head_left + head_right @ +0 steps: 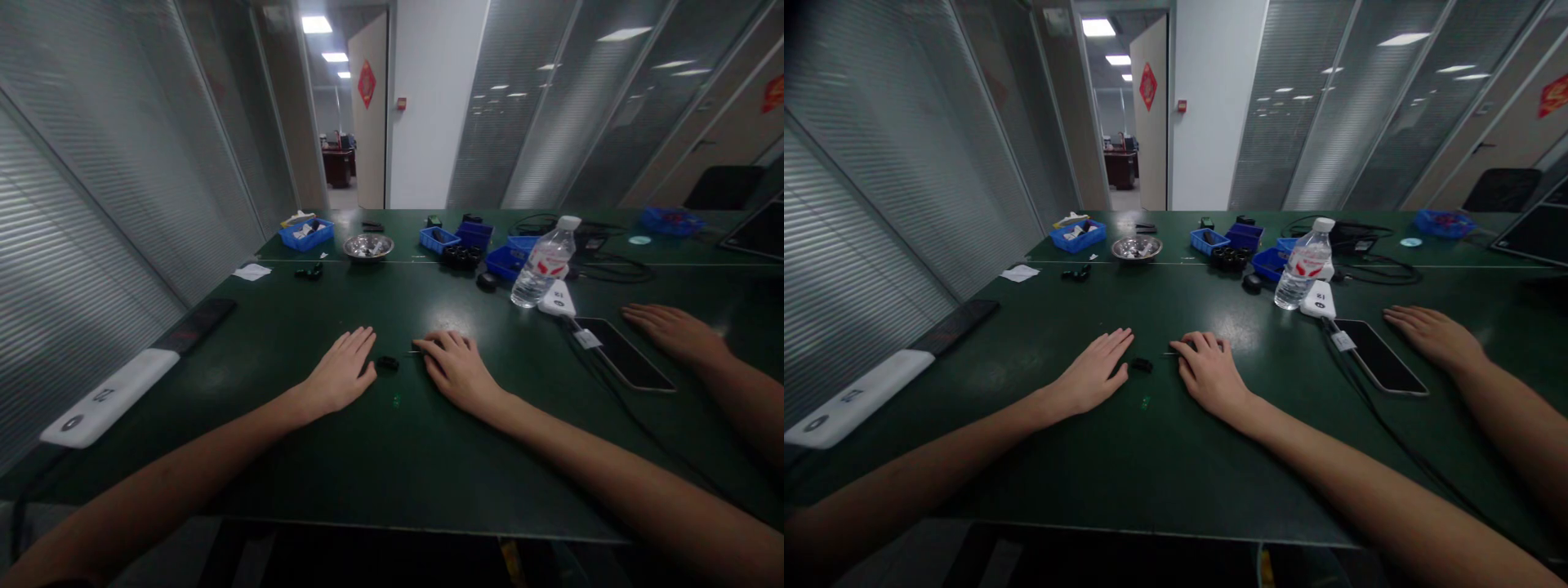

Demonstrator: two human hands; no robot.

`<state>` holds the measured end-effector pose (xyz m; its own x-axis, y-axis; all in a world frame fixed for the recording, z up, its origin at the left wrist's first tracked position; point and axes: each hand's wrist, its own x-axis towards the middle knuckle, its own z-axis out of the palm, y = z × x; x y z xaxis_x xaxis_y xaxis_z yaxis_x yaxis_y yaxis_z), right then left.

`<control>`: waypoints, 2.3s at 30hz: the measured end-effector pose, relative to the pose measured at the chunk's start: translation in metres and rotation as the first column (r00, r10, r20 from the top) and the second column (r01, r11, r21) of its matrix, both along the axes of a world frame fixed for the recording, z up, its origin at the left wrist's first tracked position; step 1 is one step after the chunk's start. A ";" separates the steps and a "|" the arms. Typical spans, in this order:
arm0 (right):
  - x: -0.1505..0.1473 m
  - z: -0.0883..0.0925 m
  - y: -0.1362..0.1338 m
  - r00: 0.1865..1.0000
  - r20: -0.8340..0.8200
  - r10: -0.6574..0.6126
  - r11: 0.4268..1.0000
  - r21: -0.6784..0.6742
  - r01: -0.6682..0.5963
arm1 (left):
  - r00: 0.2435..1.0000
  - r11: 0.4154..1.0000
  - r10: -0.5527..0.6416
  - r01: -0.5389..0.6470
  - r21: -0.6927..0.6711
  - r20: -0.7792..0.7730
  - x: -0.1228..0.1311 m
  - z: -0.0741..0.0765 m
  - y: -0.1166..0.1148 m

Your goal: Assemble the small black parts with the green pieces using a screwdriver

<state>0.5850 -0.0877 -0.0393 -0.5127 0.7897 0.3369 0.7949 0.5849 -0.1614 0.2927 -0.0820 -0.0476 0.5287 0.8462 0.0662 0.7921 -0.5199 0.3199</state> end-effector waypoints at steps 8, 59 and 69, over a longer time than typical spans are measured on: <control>0.001 -0.001 0.001 1.000 -0.005 0.004 1.000 -0.007 -0.004 | 1.000 1.000 0.012 -0.012 -0.018 0.014 -0.001 -0.002 0.001; 0.003 -0.001 0.001 1.000 0.012 0.001 1.000 -0.019 0.000 | 0.930 0.966 -0.253 0.229 0.116 0.265 0.014 0.034 -0.015; 0.004 -0.001 0.000 1.000 0.026 -0.008 1.000 -0.016 0.008 | 0.895 0.924 -0.381 0.377 0.063 0.230 0.018 0.034 0.007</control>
<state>0.5894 -0.0873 -0.0406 -0.5146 0.7990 0.3112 0.8035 0.5760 -0.1503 0.3107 -0.0748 -0.0135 0.7768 0.5826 0.2393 0.4375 -0.7724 0.4604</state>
